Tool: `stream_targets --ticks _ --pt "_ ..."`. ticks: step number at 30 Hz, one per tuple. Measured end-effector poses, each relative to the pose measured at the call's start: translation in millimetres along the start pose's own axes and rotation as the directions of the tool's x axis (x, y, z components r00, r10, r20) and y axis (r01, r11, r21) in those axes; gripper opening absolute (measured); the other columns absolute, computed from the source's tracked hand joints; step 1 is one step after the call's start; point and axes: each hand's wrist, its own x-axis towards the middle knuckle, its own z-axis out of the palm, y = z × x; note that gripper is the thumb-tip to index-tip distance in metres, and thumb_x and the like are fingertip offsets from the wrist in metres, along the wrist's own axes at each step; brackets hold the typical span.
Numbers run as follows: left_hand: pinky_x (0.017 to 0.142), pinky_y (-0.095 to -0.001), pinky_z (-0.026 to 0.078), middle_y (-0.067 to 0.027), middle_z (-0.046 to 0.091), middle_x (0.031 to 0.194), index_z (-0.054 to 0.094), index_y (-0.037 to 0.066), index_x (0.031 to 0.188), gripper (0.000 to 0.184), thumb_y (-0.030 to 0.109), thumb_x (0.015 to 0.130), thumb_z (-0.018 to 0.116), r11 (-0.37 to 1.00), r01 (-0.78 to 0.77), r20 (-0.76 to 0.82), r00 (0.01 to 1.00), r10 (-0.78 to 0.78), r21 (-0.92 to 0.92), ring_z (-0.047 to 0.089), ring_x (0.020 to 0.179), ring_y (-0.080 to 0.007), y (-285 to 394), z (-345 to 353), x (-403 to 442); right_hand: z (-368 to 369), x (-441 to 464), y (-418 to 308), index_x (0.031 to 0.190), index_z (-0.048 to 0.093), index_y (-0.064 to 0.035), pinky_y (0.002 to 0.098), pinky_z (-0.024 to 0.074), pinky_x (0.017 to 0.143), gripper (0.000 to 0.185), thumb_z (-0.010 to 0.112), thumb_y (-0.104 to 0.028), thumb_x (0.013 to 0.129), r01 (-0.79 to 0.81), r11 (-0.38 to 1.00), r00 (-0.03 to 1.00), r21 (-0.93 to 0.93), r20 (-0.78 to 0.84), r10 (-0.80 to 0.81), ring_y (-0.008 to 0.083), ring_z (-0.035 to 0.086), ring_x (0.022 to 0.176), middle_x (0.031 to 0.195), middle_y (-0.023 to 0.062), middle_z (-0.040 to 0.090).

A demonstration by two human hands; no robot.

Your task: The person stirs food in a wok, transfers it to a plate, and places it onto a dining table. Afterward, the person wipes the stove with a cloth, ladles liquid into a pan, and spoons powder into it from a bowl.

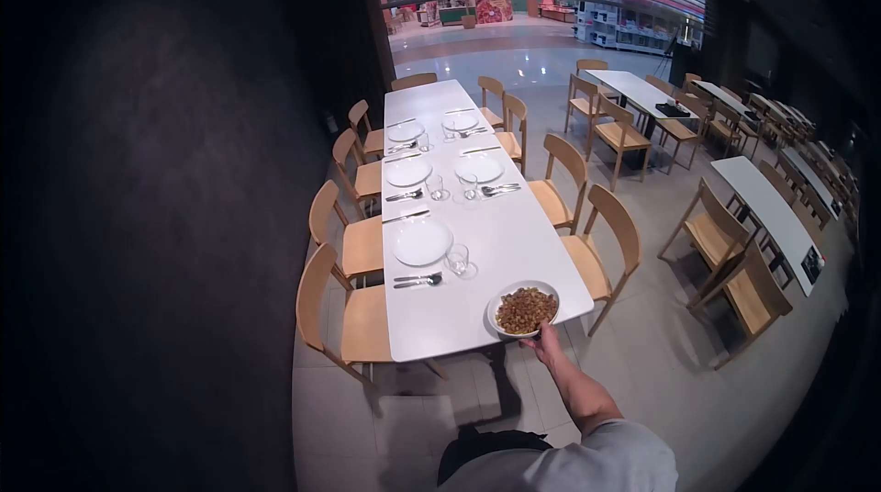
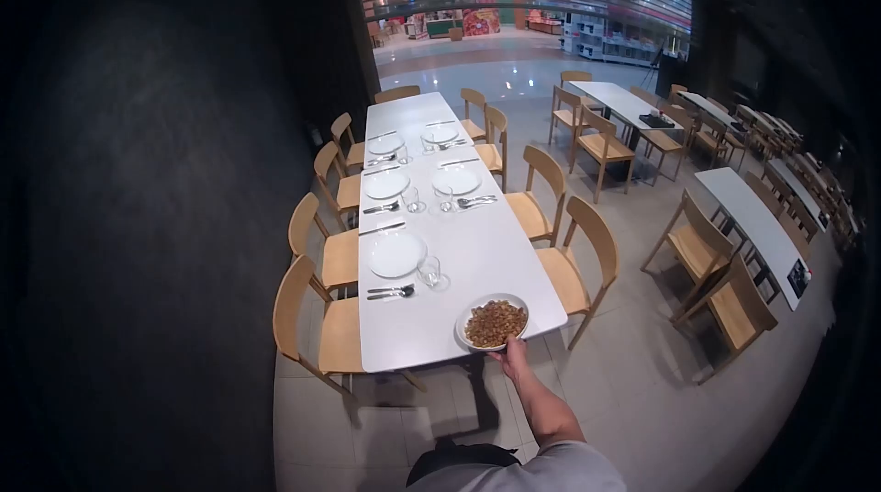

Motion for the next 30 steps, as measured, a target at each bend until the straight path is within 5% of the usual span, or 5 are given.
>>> stream_targets --ticks 10,12,16,21,30 --pt "0.088 -0.0383 0.049 -0.0154 0.067 0.113 0.058 -0.004 0.128 0.053 0.039 0.100 0.050 0.959 -0.271 -0.220 0.944 0.247 -0.088 0.062 0.096 -0.0243 97.8 -11.4 41.2 34.9 178.3 -3.4 0.135 0.038 0.0029 0.0604 0.0565 0.088 0.045 0.039 -0.015 0.093 -0.088 0.992 0.996 0.089 0.003 0.088 0.0380 0.055 0.120 0.131 0.0227 0.049" --pt "0.084 -0.0378 0.050 -0.0141 0.067 0.108 0.059 -0.004 0.127 0.053 0.040 0.099 0.052 0.888 -0.288 -0.379 0.914 0.144 -0.359 0.061 0.094 -0.0222 118.2 -11.8 57.9 33.2 217.4 -6.5 0.132 0.040 0.0016 0.0608 0.0536 0.092 0.042 0.038 -0.017 0.094 -0.099 0.991 0.995 0.095 0.014 0.098 0.0380 0.056 0.119 0.131 0.0220 0.049" --pt "0.080 -0.0372 0.051 -0.0129 0.066 0.109 0.058 -0.002 0.127 0.052 0.040 0.098 0.054 0.864 -0.254 -0.546 0.838 -0.027 -0.434 0.061 0.092 -0.0223 113.8 41.8 55.3 56.8 270.4 -32.1 0.136 0.037 0.0022 0.0585 0.0542 0.093 0.046 0.038 -0.017 0.095 -0.170 0.982 0.982 0.086 0.098 0.161 0.0374 0.054 0.122 0.136 0.0215 0.047" --pt "0.081 -0.0389 0.051 -0.0132 0.065 0.114 0.056 0.000 0.129 0.051 0.042 0.099 0.052 0.805 0.123 -0.301 0.886 -0.352 -0.580 0.061 0.095 -0.0239 159.2 151.8 -2.8 64.1 348.6 -34.3 0.139 0.041 -0.0068 0.0527 0.0540 0.091 0.043 0.039 -0.025 0.101 -0.271 0.960 0.948 0.070 0.195 0.253 0.0340 0.057 0.120 0.136 0.0151 0.054" --pt "0.083 -0.0419 0.051 -0.0139 0.063 0.122 0.053 0.006 0.132 0.052 0.045 0.099 0.050 0.580 0.263 -0.117 0.837 -0.534 -0.771 0.062 0.100 -0.0269 147.5 272.0 -116.3 88.7 430.2 -31.8 0.140 0.039 -0.0005 0.0525 0.0582 0.087 0.046 0.036 -0.028 0.104 -0.257 0.914 0.952 -0.313 0.079 0.295 0.0387 0.062 0.112 0.134 0.0225 0.053"
